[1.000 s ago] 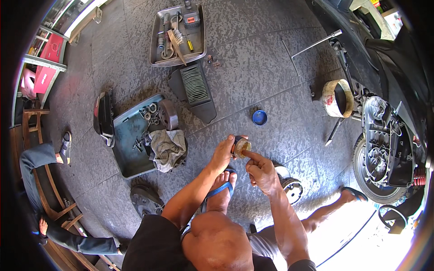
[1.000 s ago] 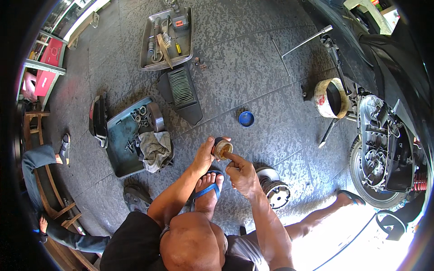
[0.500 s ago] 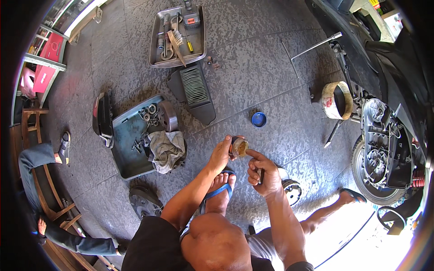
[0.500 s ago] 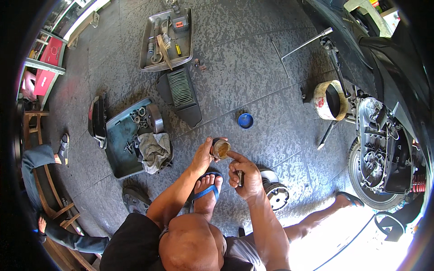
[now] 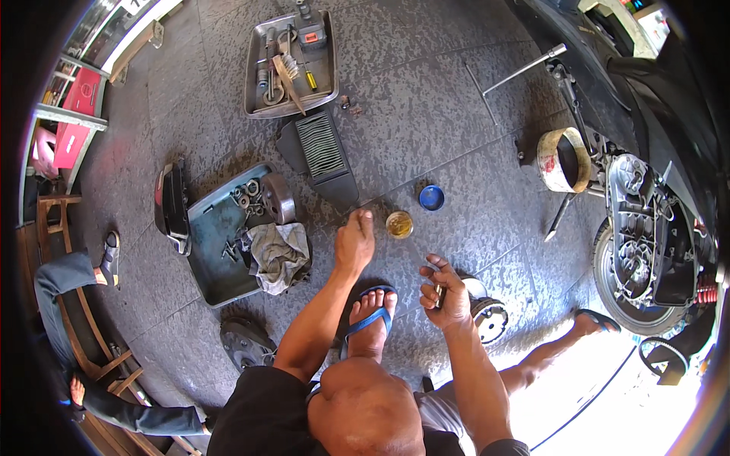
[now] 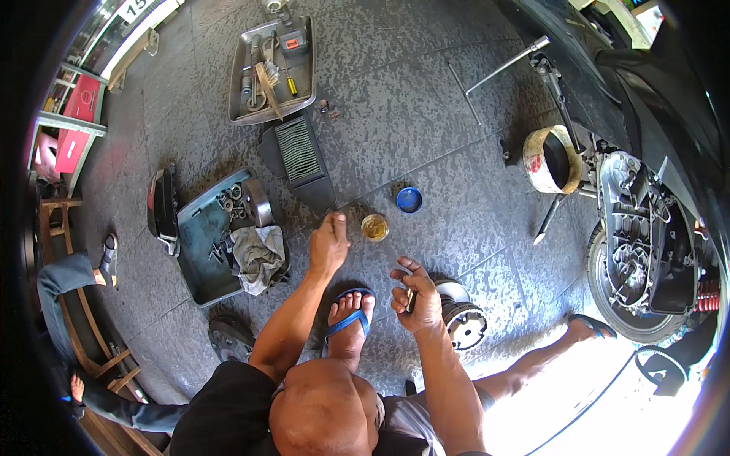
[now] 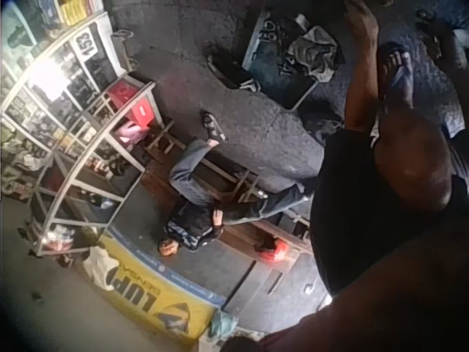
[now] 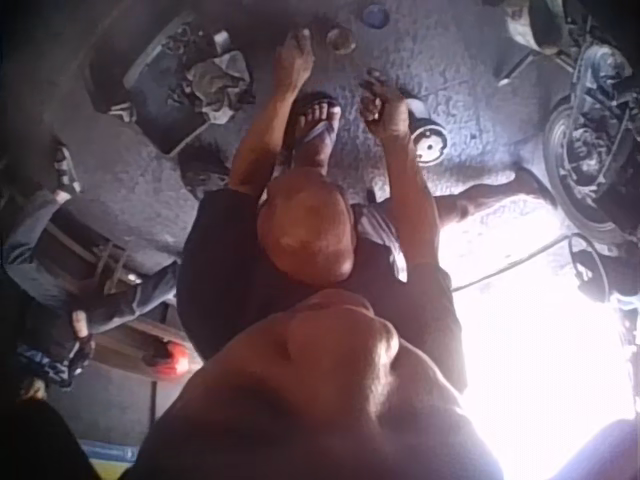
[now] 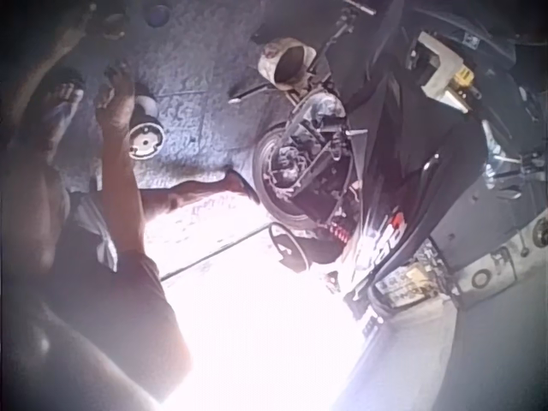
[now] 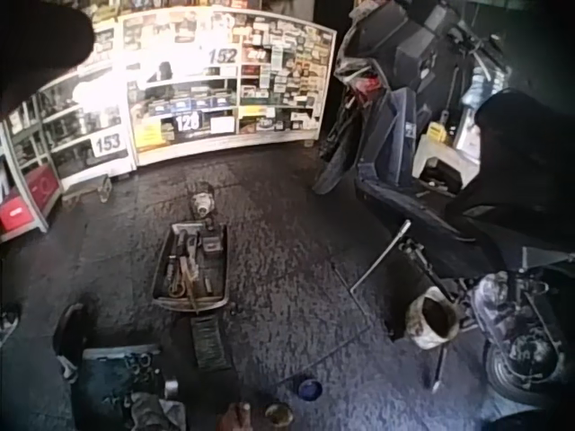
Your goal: The person assembles a motorcycle variator by placing rollers into the housing, applies grease from a small container to the center by hand, and fits the assembly onto the engine crankshaft before inspecting the drive belt.
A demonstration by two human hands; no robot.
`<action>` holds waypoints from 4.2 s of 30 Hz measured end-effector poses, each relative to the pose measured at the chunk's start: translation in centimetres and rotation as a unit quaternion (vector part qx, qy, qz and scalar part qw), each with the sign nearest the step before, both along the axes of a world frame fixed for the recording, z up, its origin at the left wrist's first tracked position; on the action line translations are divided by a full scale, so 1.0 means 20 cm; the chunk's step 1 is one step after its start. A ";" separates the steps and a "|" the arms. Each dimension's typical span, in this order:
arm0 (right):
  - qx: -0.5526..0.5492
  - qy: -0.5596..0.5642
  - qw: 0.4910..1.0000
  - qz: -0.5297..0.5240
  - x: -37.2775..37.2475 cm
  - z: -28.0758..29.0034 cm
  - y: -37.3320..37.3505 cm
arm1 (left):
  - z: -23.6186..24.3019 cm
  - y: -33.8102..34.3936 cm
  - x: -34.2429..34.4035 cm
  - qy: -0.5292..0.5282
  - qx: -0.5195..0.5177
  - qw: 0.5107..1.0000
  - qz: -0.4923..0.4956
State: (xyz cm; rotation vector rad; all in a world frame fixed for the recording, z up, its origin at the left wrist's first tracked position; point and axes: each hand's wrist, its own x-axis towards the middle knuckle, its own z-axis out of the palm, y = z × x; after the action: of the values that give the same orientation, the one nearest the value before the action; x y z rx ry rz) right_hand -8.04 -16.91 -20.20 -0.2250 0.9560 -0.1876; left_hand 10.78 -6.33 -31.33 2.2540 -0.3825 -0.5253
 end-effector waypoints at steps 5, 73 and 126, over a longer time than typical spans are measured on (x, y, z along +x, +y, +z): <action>0.003 -0.032 0.999 -0.017 -0.12 0.06 0.01 | 0.14 0.06 -0.03 0.077 -0.053 0.995 0.018; -0.476 -0.153 0.839 -0.214 -1.41 1.20 0.29 | 1.93 -0.50 -1.50 0.410 -0.151 0.722 -0.537; -0.327 -0.068 0.795 -0.506 -1.37 1.11 0.29 | 2.01 -0.53 -1.41 0.463 -0.291 0.715 -0.436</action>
State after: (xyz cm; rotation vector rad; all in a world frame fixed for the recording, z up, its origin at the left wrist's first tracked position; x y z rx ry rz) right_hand -35.41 -11.11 2.09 -0.3069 0.7496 -1.5288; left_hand -17.44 -16.91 8.84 0.8638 -0.8991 -1.6410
